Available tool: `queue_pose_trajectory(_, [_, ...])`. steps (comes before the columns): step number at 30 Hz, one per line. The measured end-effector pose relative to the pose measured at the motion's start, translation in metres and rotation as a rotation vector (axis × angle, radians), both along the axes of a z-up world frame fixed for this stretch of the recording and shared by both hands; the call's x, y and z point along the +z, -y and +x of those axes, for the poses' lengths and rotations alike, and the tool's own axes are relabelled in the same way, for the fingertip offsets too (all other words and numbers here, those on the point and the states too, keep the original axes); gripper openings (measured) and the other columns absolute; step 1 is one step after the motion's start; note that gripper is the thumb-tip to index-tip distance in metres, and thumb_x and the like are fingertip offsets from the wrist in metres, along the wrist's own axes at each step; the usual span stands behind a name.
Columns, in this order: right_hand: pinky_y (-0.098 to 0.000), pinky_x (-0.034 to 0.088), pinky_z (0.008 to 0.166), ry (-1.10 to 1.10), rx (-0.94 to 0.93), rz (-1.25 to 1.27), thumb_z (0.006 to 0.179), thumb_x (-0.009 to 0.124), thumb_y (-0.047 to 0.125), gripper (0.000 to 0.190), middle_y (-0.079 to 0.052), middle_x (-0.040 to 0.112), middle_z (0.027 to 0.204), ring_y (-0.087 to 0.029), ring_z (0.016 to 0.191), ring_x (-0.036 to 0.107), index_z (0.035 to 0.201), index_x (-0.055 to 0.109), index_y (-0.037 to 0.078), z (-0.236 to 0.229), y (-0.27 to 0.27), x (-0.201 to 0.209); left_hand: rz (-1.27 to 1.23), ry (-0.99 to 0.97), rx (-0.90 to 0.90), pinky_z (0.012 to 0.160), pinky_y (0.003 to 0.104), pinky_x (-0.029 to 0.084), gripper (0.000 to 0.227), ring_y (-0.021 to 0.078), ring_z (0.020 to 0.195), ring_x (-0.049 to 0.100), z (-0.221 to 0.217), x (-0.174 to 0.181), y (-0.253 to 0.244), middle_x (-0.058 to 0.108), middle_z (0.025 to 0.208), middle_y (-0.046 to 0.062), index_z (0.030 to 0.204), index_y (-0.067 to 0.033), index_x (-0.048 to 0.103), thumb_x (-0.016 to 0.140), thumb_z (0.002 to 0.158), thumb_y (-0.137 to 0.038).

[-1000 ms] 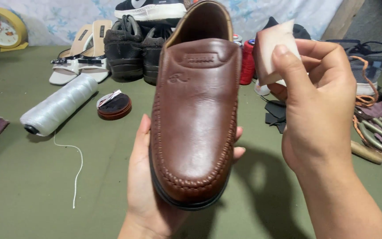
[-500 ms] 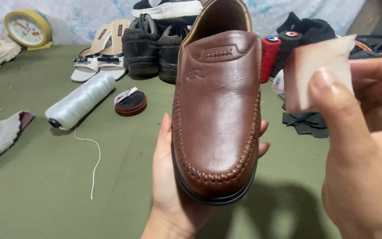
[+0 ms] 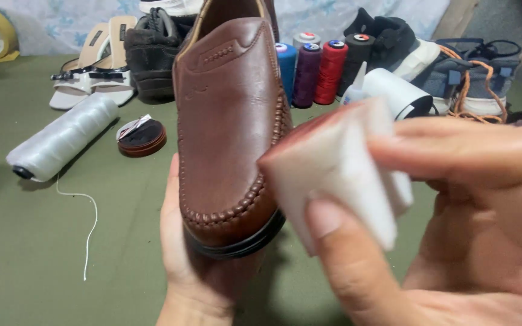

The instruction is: The person holds a brown leather loafer and rubs its surface with a white sponge. They dip the sponge into a small round tin of dark shoe polish and continue applying it to the shoe's upper and sides. The person rotates the shoe to reach different areas while working on a green table.

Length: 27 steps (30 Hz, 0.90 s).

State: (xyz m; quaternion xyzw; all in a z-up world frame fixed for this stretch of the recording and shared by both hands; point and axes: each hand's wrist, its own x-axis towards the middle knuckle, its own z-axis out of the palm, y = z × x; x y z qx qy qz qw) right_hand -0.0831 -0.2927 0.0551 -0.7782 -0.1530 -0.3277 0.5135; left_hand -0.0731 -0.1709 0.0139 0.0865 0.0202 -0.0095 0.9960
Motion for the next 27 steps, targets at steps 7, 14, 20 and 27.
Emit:
queue_pose_trajectory(7, [-0.0219,0.048,0.087,0.028,0.038,0.020,0.096,0.076,0.016,0.023,-0.003,0.065,0.103,-0.009,0.094,0.059,0.107,0.059,0.006,0.002,-0.004,0.003,-0.053,0.013,-0.197,0.094,0.050,0.051,0.059,0.0358,0.100,0.065,-0.009,0.009,0.000,0.070,0.111,0.021,0.127,-0.0058,0.066,0.054,0.096,-0.054])
queue_pose_trajectory(14, [-0.0213,0.048,0.087,0.048,0.059,0.039,0.098,0.074,0.018,0.021,-0.002,0.065,0.102,-0.008,0.093,0.059,0.108,0.059,0.007,0.008,0.003,0.004,-0.110,0.175,-0.281,0.097,0.054,0.052,0.062,0.0427,0.113,0.060,-0.008,-0.005,-0.010,0.061,0.128,0.027,0.138,0.0001,0.058,0.046,0.103,-0.050])
queue_pose_trajectory(20, [-0.0192,0.053,0.081,0.104,0.126,0.205,0.105,0.073,0.021,0.019,-0.001,0.068,0.100,-0.005,0.089,0.064,0.108,0.056,0.012,0.054,0.017,0.016,-0.173,0.332,-0.361,0.101,0.058,0.052,0.066,0.0496,0.127,0.055,0.000,-0.021,-0.014,0.053,0.145,0.034,0.149,0.0058,0.049,0.039,0.109,-0.045])
queue_pose_trajectory(27, [-0.0209,0.053,0.079,0.075,0.136,0.272,0.097,0.074,0.029,0.018,0.005,0.068,0.090,-0.004,0.083,0.065,0.099,0.060,0.018,0.107,0.018,0.019,-0.164,0.341,-0.471,0.101,0.058,0.052,0.063,0.0485,0.129,0.054,-0.003,-0.027,-0.017,0.049,0.148,0.034,0.152,0.0080,0.046,0.040,0.111,-0.039])
